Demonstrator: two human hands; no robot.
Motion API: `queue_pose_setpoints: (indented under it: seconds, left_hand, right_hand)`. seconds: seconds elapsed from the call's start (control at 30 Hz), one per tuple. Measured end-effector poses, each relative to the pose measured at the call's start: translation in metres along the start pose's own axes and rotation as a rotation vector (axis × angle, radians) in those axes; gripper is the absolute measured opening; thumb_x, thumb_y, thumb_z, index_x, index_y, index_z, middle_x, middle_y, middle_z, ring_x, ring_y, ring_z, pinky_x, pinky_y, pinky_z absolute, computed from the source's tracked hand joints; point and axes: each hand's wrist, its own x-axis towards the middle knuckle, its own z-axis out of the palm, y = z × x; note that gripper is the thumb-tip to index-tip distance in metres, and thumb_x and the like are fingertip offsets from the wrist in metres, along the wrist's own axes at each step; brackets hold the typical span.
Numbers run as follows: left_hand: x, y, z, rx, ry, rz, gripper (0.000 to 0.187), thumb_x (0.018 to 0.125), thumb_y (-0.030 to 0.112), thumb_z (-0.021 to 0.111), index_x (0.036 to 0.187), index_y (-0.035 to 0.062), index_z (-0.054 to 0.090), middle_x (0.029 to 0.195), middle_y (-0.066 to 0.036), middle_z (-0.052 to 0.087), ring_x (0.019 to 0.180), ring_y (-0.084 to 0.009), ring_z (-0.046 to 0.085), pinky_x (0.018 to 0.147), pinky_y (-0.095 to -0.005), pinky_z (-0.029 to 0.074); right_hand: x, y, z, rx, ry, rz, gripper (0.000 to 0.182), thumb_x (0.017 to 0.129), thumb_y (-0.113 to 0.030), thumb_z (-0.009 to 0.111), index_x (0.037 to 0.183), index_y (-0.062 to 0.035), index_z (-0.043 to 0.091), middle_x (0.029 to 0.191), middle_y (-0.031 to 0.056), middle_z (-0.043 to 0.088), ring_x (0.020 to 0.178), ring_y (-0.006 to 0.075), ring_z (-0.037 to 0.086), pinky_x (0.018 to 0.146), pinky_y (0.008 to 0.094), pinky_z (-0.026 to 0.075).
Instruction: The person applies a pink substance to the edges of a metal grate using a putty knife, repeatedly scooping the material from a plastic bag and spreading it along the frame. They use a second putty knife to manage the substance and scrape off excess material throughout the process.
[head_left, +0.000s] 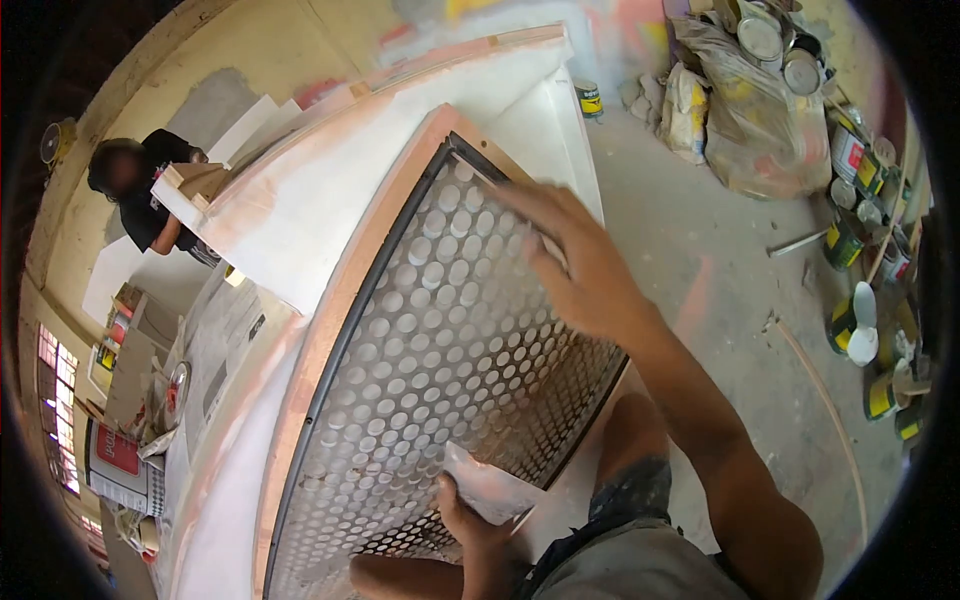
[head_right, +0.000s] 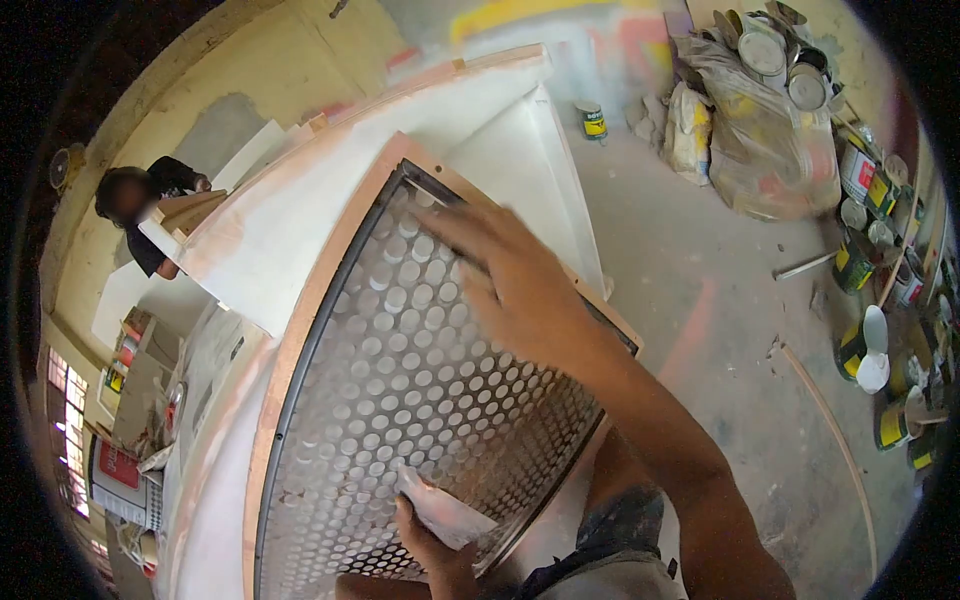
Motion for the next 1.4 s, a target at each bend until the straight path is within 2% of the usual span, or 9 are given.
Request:
queue_pose_setpoints:
  seconds: [0.13,0.17,0.27,0.4,0.53,0.9,1.17,1.3,1.4]
  left_hand:
    - [-0.001,0.001,0.022,0.125,-0.066,-0.004,0.052,0.096,0.053,0.050,0.118,0.0059,0.057,0.099,-0.007,0.064,0.087,-0.0198,0.062,0.074,-0.0350,0.051]
    - [-0.005,-0.002,0.031,0.527,-0.190,0.389,0.044,0.096,0.034,0.055,0.129,0.0048,0.049,0.113,-0.008,0.057,0.102,-0.0186,0.057,0.087,-0.0330,0.047]
    - [-0.010,0.018,0.060,-0.196,-0.112,-0.014,0.035,0.098,0.026,0.056,0.128,0.0085,0.049,0.108,-0.007,0.059,0.094,-0.0160,0.059,0.081,-0.0293,0.051]
    - [-0.014,0.025,0.049,-0.190,-0.572,0.147,0.036,0.103,0.042,0.042,0.118,0.0120,0.057,0.089,-0.003,0.064,0.072,-0.0126,0.058,0.064,-0.0260,0.051]
    - [-0.007,0.011,0.031,0.116,-0.382,0.110,0.053,0.100,0.051,0.045,0.120,0.0031,0.057,0.103,-0.008,0.061,0.091,-0.0185,0.058,0.081,-0.0311,0.047]
    - [-0.004,-0.011,-0.007,0.240,-0.146,-0.075,0.060,0.089,0.056,0.059,0.119,0.0046,0.057,0.100,-0.011,0.063,0.089,-0.0265,0.062,0.077,-0.0408,0.052]
    - [0.003,-0.013,0.020,0.107,-0.223,-0.153,0.056,0.091,0.050,0.058,0.123,0.0044,0.055,0.105,-0.010,0.062,0.091,-0.0232,0.063,0.077,-0.0367,0.053]
    - [-0.005,-0.002,0.080,-0.117,-0.174,-0.225,0.045,0.097,0.042,0.052,0.123,0.0050,0.055,0.106,-0.008,0.062,0.089,-0.0191,0.063,0.079,-0.0365,0.054]
    - [0.022,-0.011,0.042,-0.305,-0.481,-0.409,0.050,0.101,0.044,0.049,0.130,0.0031,0.052,0.117,-0.011,0.061,0.107,-0.0247,0.060,0.091,-0.0431,0.050]
  right_hand:
    - [-0.051,-0.038,-0.012,0.271,-0.459,-0.317,0.075,0.072,-0.003,0.069,0.144,-0.0135,0.049,0.140,0.0161,0.050,0.122,0.0345,0.050,0.104,0.0458,0.043]
    - [-0.063,-0.043,-0.011,0.418,-0.480,-0.432,0.079,0.071,-0.007,0.074,0.145,-0.0140,0.047,0.140,0.0159,0.049,0.124,0.0338,0.049,0.104,0.0465,0.044]
    - [-0.097,-0.035,0.010,0.354,-0.495,-0.285,0.082,0.072,-0.017,0.078,0.147,-0.0150,0.045,0.137,0.0155,0.051,0.124,0.0326,0.049,0.103,0.0447,0.045]
    - [-0.080,0.003,-0.008,-0.195,-0.751,-0.219,0.066,0.080,-0.019,0.070,0.142,-0.0122,0.050,0.136,0.0135,0.050,0.123,0.0308,0.052,0.103,0.0420,0.044]
    - [0.008,0.029,-0.033,0.039,0.062,0.259,0.047,0.086,-0.013,0.052,0.131,0.0009,0.055,0.122,0.0179,0.062,0.115,0.0262,0.058,0.104,0.0348,0.041]
    - [0.093,0.076,-0.047,0.341,-0.032,0.569,0.038,0.075,-0.017,0.063,0.105,0.0077,0.062,0.081,0.0095,0.060,0.079,0.0211,0.054,0.071,0.0325,0.043]
    - [-0.002,0.020,-0.072,0.406,-0.186,0.255,0.041,0.093,-0.025,0.057,0.128,-0.0031,0.062,0.124,0.0088,0.065,0.117,0.0227,0.058,0.103,0.0349,0.042]
    - [-0.102,-0.023,-0.037,0.200,-0.495,-0.290,0.058,0.081,-0.018,0.067,0.138,-0.0231,0.058,0.139,0.0075,0.055,0.120,0.0290,0.055,0.104,0.0415,0.043]
    - [-0.155,-0.019,-0.011,0.027,-0.557,-0.134,0.070,0.075,-0.010,0.070,0.142,-0.0258,0.054,0.142,0.0060,0.051,0.119,0.0294,0.055,0.103,0.0426,0.045]
